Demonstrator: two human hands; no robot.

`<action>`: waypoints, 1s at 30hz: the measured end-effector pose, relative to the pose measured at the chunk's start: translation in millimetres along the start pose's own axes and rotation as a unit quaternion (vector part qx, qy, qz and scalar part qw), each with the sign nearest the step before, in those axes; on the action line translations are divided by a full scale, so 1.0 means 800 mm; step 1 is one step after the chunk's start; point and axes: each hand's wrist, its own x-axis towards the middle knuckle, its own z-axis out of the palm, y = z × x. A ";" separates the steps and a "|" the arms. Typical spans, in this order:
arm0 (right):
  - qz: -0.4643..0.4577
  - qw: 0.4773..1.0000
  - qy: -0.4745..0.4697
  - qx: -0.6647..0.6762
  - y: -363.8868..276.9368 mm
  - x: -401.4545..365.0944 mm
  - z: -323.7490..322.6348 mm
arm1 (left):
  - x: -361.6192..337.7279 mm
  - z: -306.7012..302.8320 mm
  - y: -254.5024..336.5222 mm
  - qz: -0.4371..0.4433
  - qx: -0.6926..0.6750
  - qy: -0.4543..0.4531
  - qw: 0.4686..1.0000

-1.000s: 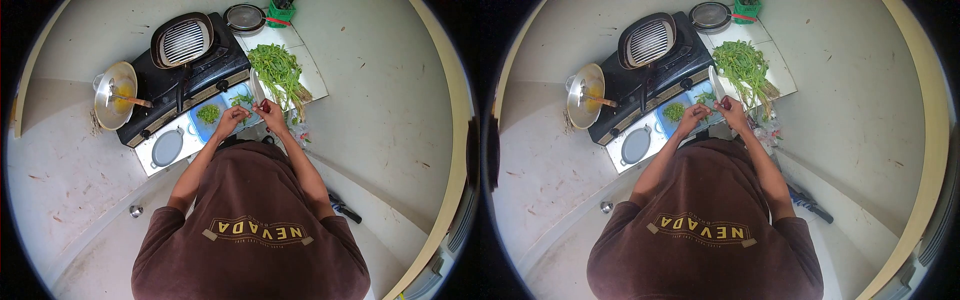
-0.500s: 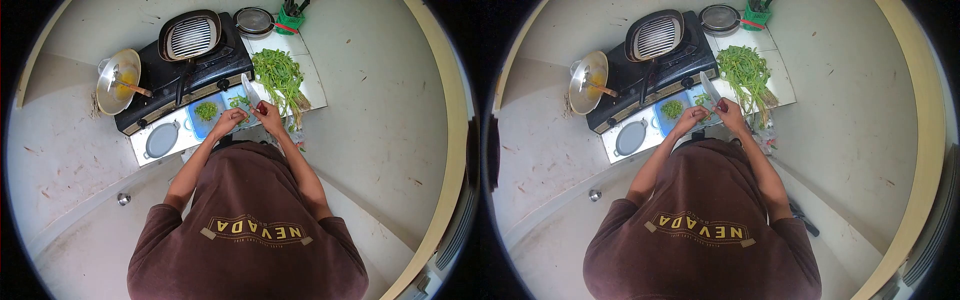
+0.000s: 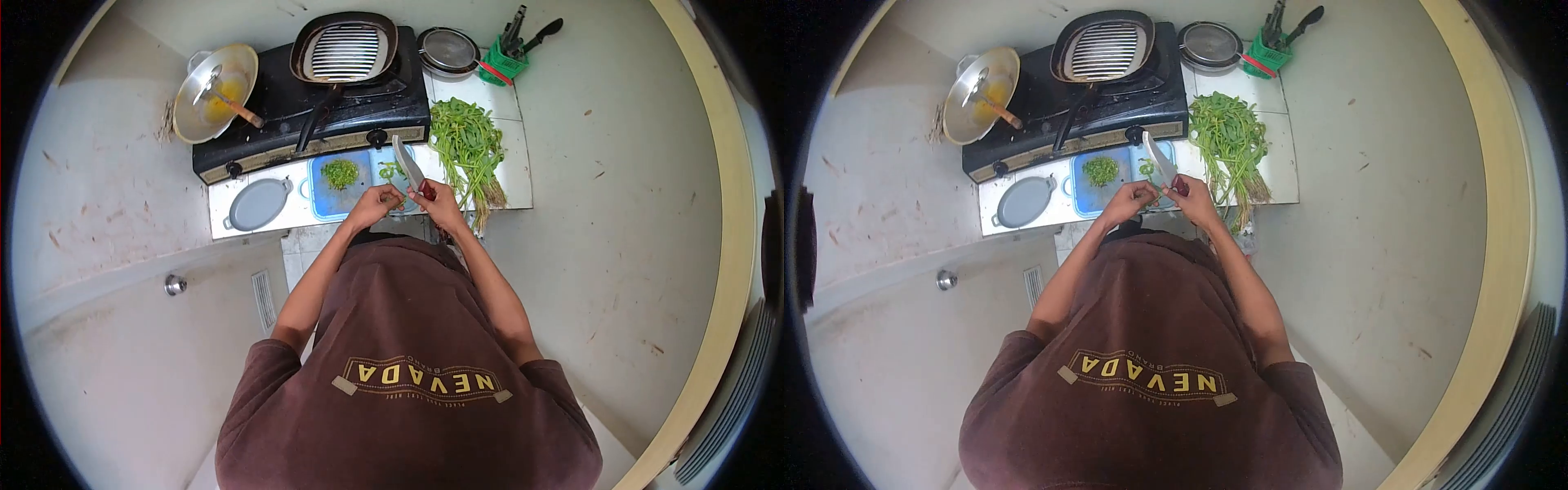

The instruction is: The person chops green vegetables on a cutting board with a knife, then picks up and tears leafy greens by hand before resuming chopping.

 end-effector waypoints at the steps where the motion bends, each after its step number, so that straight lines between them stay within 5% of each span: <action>1: -0.001 1.000 -0.002 -0.006 0.000 0.000 -0.001 | 0.000 0.001 -0.001 0.010 -0.014 0.003 1.000; 13: -0.025 0.999 -0.029 -0.028 -0.031 0.013 -0.003 | -0.003 -0.023 0.026 -0.025 -0.097 -0.067 0.993; 25: -0.025 0.997 -0.067 0.029 -0.040 0.045 0.062 | -0.038 -0.080 0.007 -0.112 -0.146 -0.037 0.982; 30: -0.051 0.996 -0.059 -0.054 -0.033 0.058 0.091 | -0.049 -0.117 -0.039 -0.055 -0.132 -0.004 0.990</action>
